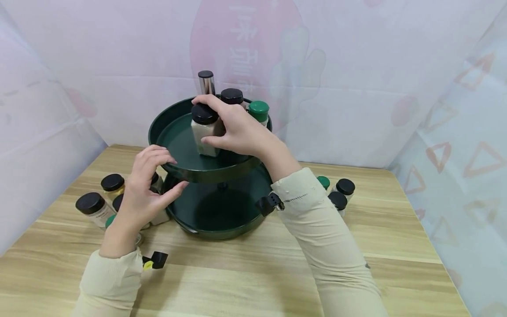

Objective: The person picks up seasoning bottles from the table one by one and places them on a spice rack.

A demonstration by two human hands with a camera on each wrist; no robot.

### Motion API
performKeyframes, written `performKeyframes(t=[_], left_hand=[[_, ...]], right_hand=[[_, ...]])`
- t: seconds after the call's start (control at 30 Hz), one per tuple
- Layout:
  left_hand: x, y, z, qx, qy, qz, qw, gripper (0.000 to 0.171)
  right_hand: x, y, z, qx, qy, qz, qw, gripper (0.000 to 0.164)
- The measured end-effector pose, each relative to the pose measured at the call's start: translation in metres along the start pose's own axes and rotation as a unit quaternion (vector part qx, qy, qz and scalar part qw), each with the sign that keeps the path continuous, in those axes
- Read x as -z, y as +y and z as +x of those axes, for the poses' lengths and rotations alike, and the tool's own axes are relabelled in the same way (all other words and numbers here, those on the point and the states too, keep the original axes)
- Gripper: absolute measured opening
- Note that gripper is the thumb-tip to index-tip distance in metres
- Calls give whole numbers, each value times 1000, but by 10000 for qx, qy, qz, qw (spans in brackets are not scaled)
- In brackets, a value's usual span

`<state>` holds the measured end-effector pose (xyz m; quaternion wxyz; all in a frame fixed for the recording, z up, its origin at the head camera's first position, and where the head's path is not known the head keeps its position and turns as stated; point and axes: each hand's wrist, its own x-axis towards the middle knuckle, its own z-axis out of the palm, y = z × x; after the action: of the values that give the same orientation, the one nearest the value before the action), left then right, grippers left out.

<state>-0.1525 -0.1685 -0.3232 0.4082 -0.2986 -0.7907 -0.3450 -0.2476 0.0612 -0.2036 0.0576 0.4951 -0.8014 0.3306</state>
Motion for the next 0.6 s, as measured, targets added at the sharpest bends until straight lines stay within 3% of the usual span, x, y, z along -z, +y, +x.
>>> performKeyframes(t=[0.23, 0.6], left_hand=[[0, 1, 0, -4, 30, -2, 10000, 51], [-1, 1, 0, -13, 16, -28, 10000, 51]], right_hand=[[-1, 0, -2, -89, 69, 82, 9999, 72], [-5, -1, -6, 68, 384, -219, 9990, 72]])
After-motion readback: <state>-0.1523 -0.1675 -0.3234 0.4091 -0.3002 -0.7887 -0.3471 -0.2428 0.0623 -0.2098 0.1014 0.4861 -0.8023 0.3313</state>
